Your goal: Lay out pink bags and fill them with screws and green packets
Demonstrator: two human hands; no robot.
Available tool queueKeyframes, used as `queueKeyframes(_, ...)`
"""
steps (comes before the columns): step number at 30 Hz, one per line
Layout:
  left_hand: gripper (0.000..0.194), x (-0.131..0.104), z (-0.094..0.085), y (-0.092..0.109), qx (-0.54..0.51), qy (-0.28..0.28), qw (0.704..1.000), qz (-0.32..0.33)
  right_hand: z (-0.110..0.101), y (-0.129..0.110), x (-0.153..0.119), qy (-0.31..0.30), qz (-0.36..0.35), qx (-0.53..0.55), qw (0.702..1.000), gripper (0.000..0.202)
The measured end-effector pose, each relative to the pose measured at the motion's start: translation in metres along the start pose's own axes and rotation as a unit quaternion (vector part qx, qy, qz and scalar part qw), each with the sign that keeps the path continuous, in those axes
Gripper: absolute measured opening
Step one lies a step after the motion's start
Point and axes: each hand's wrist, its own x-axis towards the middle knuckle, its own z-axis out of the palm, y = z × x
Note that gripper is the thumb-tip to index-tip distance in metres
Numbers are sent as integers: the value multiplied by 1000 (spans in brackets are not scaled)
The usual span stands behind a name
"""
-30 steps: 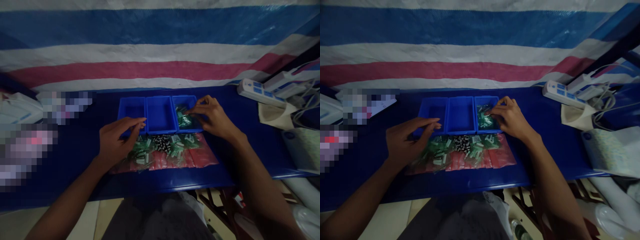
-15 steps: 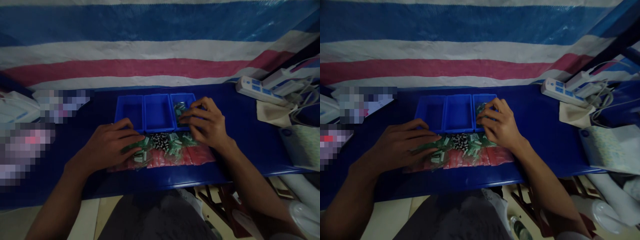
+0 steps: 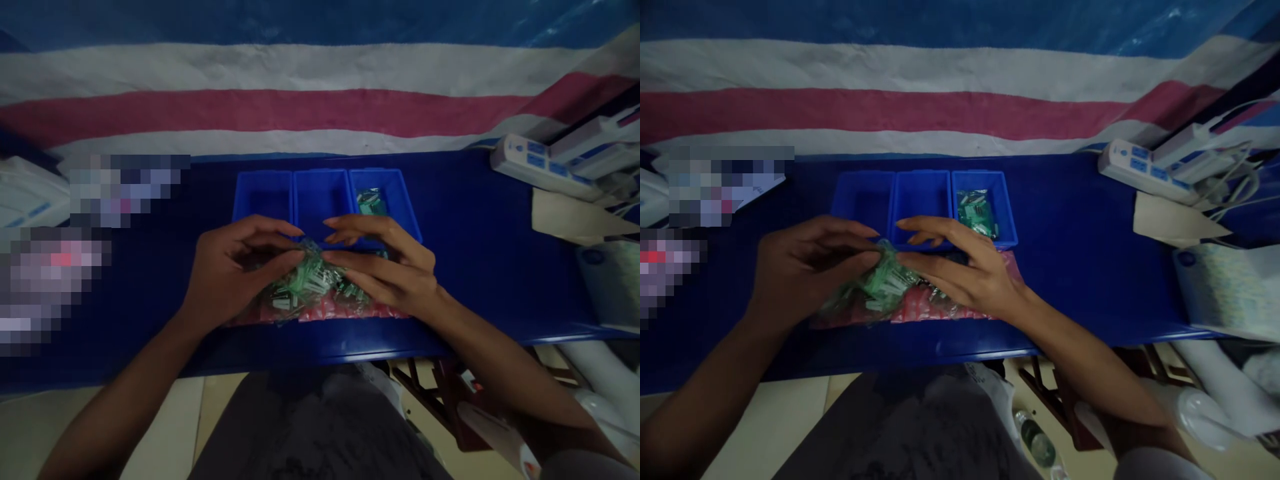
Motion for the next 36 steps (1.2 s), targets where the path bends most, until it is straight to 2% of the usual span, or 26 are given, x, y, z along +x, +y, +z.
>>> queueKeyframes(3, 14, 1, 6, -4, -30, -31, 999, -30, -1, -3, -1, 0, -6, 19, 1000, 26)
queueKeyframes(6, 10, 0, 9, -6, -35, -19, 999, -10, -3, -4, -2, 4, 37, 37, 999, 21)
queueKeyframes(8, 16, -2, 9, -8, -5, 0, 999, 38, -3, -5, -3, 50, 104, 52, 992, 18)
queueKeyframes(11, 47, -3, 10, -14, 125, 12, 983, 131, -1, -5, -4, 122, 209, 96, 966, 19)
queueKeyframes(14, 67, -2, 10, -20, 226, -17, 951, 211, -1, -4, -2, 121, 263, 143, 946, 26)
queueKeyframes(18, 54, 2, 8, -23, 288, -14, 899, 331, -4, -6, 0, 65, 293, 157, 941, 17)
queueKeyframes(20, 46, 2, 7, -23, 282, 7, 890, 359, -6, -8, 0, 40, 294, 156, 942, 13)
queueKeyframes(22, 42, 1, 6, -21, 260, 33, 900, 349, -6, -7, -1, 27, 266, 151, 952, 14)
queueKeyframes(27, 23, -4, 10, -16, 199, 83, 949, 230, -1, -2, -2, 43, 151, 99, 983, 22)
queueKeyframes(31, 19, -5, 14, -15, 144, 63, 964, 216, 5, -4, -3, 30, 180, 127, 975, 11)
queueKeyframes(33, 21, -5, 14, -15, 126, 51, 969, 207, 5, -1, -3, 60, 210, 130, 967, 13)
queueKeyframes(36, 19, -4, 12, -14, 115, 70, 976, 169, -5, 17, -3, 131, 260, 80, 953, 14)
